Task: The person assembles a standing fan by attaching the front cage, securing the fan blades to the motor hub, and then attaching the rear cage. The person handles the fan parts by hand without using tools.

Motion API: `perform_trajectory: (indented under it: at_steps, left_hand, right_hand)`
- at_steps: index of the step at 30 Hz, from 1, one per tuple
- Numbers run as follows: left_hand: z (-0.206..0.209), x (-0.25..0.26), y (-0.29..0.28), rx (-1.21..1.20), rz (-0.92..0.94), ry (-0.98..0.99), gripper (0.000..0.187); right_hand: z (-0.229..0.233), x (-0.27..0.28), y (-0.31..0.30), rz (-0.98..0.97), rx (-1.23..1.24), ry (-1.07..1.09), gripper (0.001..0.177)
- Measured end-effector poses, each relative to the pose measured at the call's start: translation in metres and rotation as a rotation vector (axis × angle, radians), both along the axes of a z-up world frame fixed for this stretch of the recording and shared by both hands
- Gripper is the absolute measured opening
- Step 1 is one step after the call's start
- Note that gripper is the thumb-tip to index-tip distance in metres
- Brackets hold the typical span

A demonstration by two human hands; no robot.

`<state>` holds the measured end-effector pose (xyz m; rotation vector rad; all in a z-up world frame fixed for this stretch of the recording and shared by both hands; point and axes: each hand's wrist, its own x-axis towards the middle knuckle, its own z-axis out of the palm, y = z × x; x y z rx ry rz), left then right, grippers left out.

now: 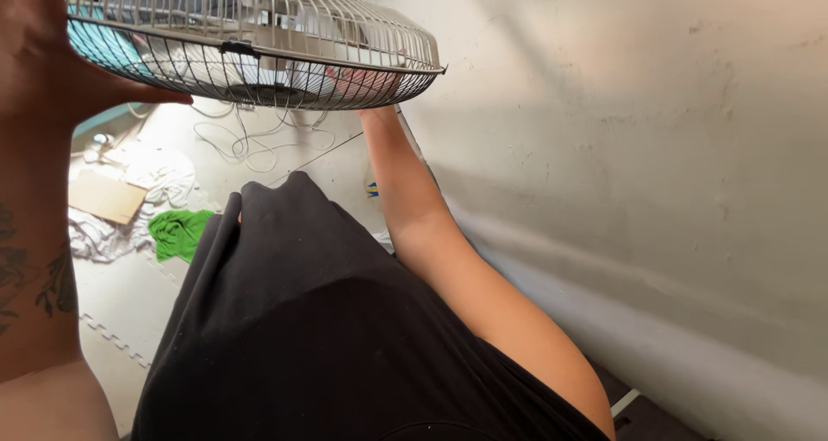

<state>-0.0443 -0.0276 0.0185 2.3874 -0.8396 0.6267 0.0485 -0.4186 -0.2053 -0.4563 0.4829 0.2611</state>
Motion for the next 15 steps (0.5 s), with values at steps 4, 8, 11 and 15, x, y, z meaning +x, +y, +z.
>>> perform_trajectory:
  at_steps: [4, 8, 11, 15]
  left_hand:
    - [-0.006, -0.005, 0.000, 0.031, 0.033, -0.011, 0.112]
    - [-0.011, -0.005, 0.005, 0.076, 0.063, -0.004, 0.110]
    - [-0.017, -0.006, 0.009, 0.102, 0.081, 0.004, 0.109]
    - [-0.024, -0.006, 0.012, 0.142, 0.120, 0.011, 0.107]
  right_hand:
    - [0.001, -0.002, -0.001, 0.029, 0.019, 0.008, 0.088]
    - [-0.010, 0.000, -0.005, 0.043, 0.016, -0.013, 0.084]
    - [-0.021, 0.000, -0.015, 0.046, 0.015, -0.032, 0.082]
    - [-0.034, 0.006, -0.030, 0.053, -0.002, -0.061, 0.079]
